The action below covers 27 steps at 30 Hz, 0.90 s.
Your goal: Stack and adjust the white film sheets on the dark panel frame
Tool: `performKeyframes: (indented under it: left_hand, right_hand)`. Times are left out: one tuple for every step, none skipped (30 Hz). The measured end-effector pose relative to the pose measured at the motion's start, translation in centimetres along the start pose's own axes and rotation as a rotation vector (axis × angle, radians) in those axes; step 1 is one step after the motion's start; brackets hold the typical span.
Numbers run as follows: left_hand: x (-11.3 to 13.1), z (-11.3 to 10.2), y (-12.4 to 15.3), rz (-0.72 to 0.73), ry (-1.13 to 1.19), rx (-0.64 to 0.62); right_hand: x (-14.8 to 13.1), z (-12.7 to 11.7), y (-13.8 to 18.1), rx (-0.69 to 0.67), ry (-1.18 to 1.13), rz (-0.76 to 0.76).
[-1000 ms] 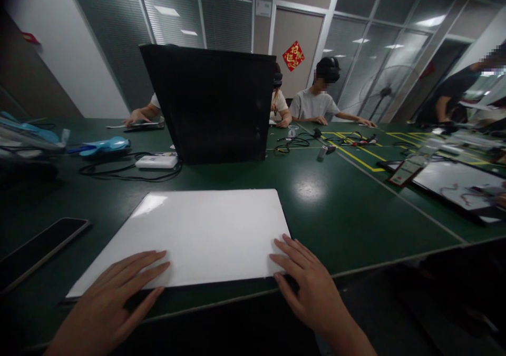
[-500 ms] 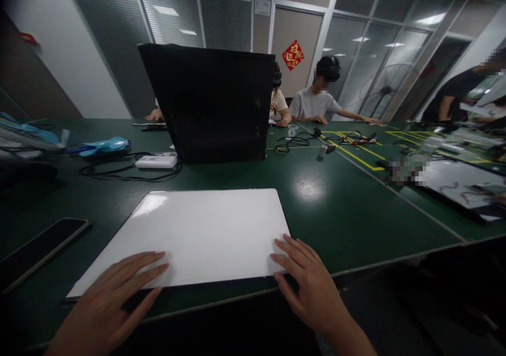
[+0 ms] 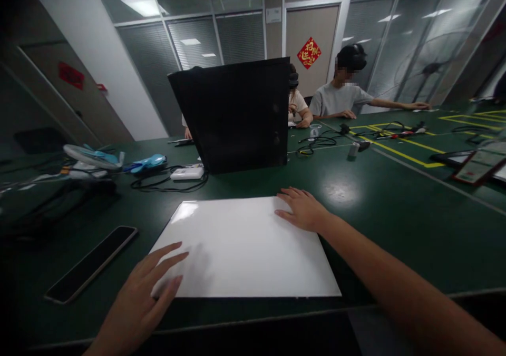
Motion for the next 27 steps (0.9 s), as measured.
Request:
performKeyframes:
  left_hand:
    - [-1.1, 0.1, -0.9, -0.03, 0.003, -0.062]
    - [-2.4, 0.4, -2.0, -0.061, 0.002, -0.13]
    - [-3.9, 0.8, -3.4, -0.085, -0.006, -0.182]
    - [-5.4, 1.2, -4.9, -0.099, -0.013, -0.207]
    - [-6.9, 1.9, -6.5, -0.109, -0.014, -0.233]
    - [-8.4, 2.7, -8.1, -0.113, -0.013, -0.26]
    - [-9.8, 3.6, -9.6, -0.113, -0.012, -0.284]
    - [-11.0, 4.6, -11.0, -0.107, -0.009, -0.31]
    - [-12.0, 5.5, -12.1, -0.097, -0.006, -0.335]
    - [-12.8, 6.4, -12.9, -0.084, -0.002, -0.361]
    - [-13.4, 7.2, -13.5, -0.069, 0.002, -0.388]
    - [-13.7, 7.8, -13.9, -0.055, 0.005, -0.414]
    - [-13.8, 8.4, -14.0, -0.044, 0.006, -0.437]
    - [-13.9, 8.8, -13.9, -0.037, 0.004, -0.455]
    - [-13.8, 9.1, -13.8, -0.035, -0.001, -0.466]
    - [-13.7, 9.2, -13.6, -0.036, -0.007, -0.47]
    - [-13.7, 9.3, -13.4, -0.04, -0.014, -0.47]
    - [-13.6, 9.4, -13.2, -0.043, -0.02, -0.468]
    - [-13.5, 9.5, -13.0, -0.046, -0.023, -0.465]
    - [-13.5, 9.5, -12.9, -0.047, -0.025, -0.462]
    - [-13.5, 9.5, -12.8, -0.047, -0.026, -0.459]
    - [-13.5, 9.5, -12.8, -0.046, -0.025, -0.455]
    - [-13.5, 9.5, -12.8, -0.044, -0.025, -0.45]
    - [-13.5, 9.5, -12.8, -0.042, -0.024, -0.446]
    - [-13.6, 9.5, -12.8, -0.041, -0.025, -0.442]
    - [-13.6, 9.5, -12.9, -0.04, -0.026, -0.44]
    - [-13.7, 9.6, -12.9, -0.04, -0.027, -0.438]
  right_hand:
    - [0.3, 0.5, -0.6, -0.018, -0.002, -0.012]
    - [0.6, 0.9, -0.9, -0.035, -0.006, -0.023]
    - [0.7, 1.3, -1.1, -0.05, -0.009, -0.032]
    - [0.8, 1.7, -1.1, -0.063, -0.012, -0.038]
    - [1.0, 2.0, -1.1, -0.074, -0.014, -0.04]
    - [1.1, 2.2, -1.0, -0.083, -0.015, -0.04]
    - [1.2, 2.3, -0.9, -0.09, -0.015, -0.039]
    - [1.3, 2.5, -0.9, -0.095, -0.015, -0.038]
    - [1.4, 2.6, -0.9, -0.097, -0.016, -0.036]
    - [1.6, 2.7, -0.9, -0.096, -0.017, -0.033]
    - [1.7, 2.8, -1.0, -0.093, -0.019, -0.03]
    - [1.9, 2.9, -1.0, -0.088, -0.021, -0.025]
    - [2.0, 3.0, -1.1, -0.083, -0.025, -0.02]
    - [2.2, 3.1, -1.2, -0.077, -0.029, -0.016]
    - [2.3, 3.2, -1.2, -0.073, -0.034, -0.012]
    - [2.4, 3.3, -1.3, -0.07, -0.039, -0.009]
    - [2.5, 3.4, -1.3, -0.069, -0.044, -0.007]
    - [2.6, 3.5, -1.3, -0.07, -0.049, -0.007]
    - [2.6, 3.6, -1.3, -0.072, -0.052, -0.007]
    - [2.7, 3.7, -1.3, -0.07, -0.053, -0.008]
    - [2.8, 3.8, -1.2, -0.066, -0.052, -0.009]
    - [3.0, 3.9, -1.2, -0.056, -0.051, -0.012]
    - [3.1, 4.0, -1.2, -0.044, -0.051, -0.018]
    - [3.2, 4.1, -1.1, -0.03, -0.052, -0.026]
    - [3.4, 4.2, -1.1, -0.017, -0.054, -0.035]
    - [3.5, 4.4, -1.1, -0.007, -0.055, -0.043]
    - [3.6, 4.5, -1.1, 0.0, -0.052, -0.049]
Point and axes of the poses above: each hand's wrist, its own y-axis away from the middle knuckle, its own z-axis out of the palm, x = y × z, the point moved 6 cm from there along -y, towards the middle knuckle
